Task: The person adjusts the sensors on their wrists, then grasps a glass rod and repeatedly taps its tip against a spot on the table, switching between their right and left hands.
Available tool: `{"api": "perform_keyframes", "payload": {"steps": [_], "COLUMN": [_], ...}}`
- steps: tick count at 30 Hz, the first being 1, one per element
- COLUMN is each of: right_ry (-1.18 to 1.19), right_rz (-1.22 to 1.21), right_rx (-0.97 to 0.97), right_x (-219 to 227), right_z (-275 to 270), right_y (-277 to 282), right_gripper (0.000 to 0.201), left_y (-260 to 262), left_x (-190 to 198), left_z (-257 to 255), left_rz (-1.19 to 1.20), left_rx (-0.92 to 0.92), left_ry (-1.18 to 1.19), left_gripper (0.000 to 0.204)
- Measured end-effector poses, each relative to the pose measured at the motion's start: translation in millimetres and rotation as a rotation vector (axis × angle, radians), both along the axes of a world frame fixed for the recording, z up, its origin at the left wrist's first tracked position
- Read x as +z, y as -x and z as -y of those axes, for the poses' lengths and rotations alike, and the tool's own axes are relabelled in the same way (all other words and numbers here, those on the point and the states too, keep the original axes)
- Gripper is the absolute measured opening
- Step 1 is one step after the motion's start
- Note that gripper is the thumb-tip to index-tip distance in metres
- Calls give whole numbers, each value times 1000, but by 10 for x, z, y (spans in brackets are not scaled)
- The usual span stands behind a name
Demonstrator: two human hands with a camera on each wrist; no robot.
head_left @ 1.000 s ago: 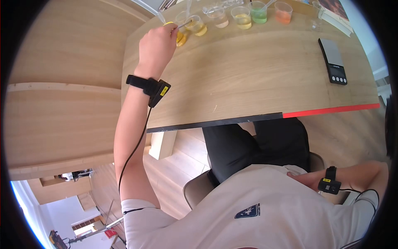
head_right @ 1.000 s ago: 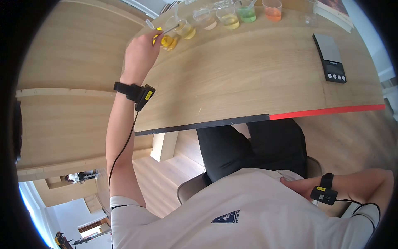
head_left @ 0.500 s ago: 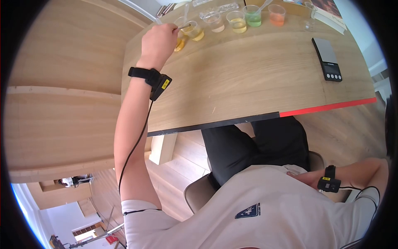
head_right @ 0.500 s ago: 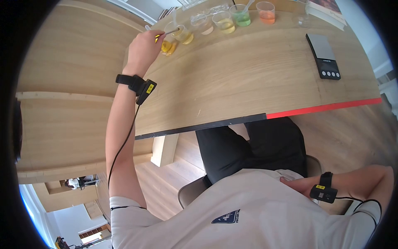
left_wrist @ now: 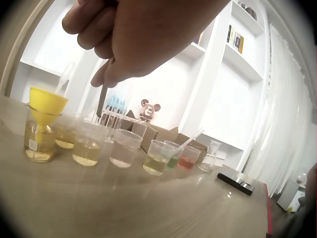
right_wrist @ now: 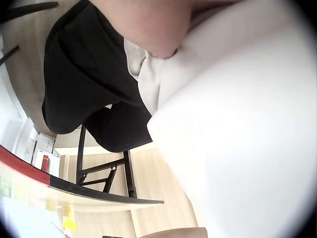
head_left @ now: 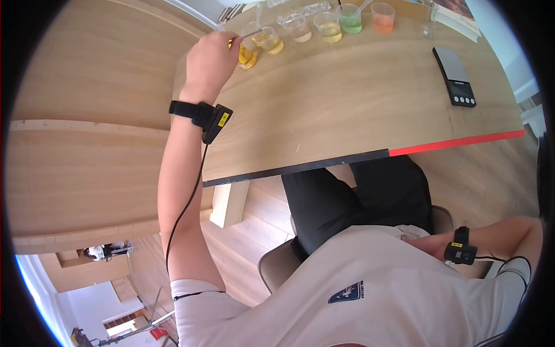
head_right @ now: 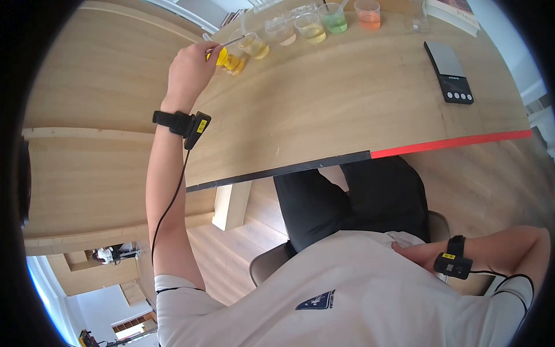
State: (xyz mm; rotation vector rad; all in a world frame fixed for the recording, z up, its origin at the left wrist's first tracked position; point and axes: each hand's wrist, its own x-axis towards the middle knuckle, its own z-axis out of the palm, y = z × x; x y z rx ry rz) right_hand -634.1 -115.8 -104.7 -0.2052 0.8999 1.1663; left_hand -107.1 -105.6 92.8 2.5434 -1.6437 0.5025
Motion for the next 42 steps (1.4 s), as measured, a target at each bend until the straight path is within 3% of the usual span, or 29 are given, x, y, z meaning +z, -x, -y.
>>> {"api": "perform_keyframes", "payload": {"steps": [5,8,10,17,20,22,27,29,42], "right_ry": [-36,-10,2,-35,-15,-7,9,-11,-11], "right_rz": [-68,-66,-54,-81,-71,-77,-77,-66,-6], "right_rx": [-55,-13,-13,-76,-99,-86,-37,10,7], "right_x": [-75,33,21,-134,-83,-63,25,43,-15], "right_z": [-6,13,8,-24,-20,-20,-8,1,-15], "right_y": [37,-15,-3,93,88,69,-18,-38,0], "right_gripper": [67,68,68,66,65,65,67,69,70], "left_y": [5,-56,-236,-86,57,192,229,255,252], "left_x": [1,-45,-170,-97,15,76,-282,-371,-411], "left_z": [-89,-73,-86,-202,-371,-490,-639,-607,-445], "left_rz": [-6,22,-119,-113,-137,-204,-111,-50,-204], "left_rx": [-20,64,-55,-140,-121,-12,-100,-76,-147], "left_ry": [75,-51,82,268,216,127,63,-94,-73], "left_gripper": [30,31,29,23,22,22,22,22,21]}}
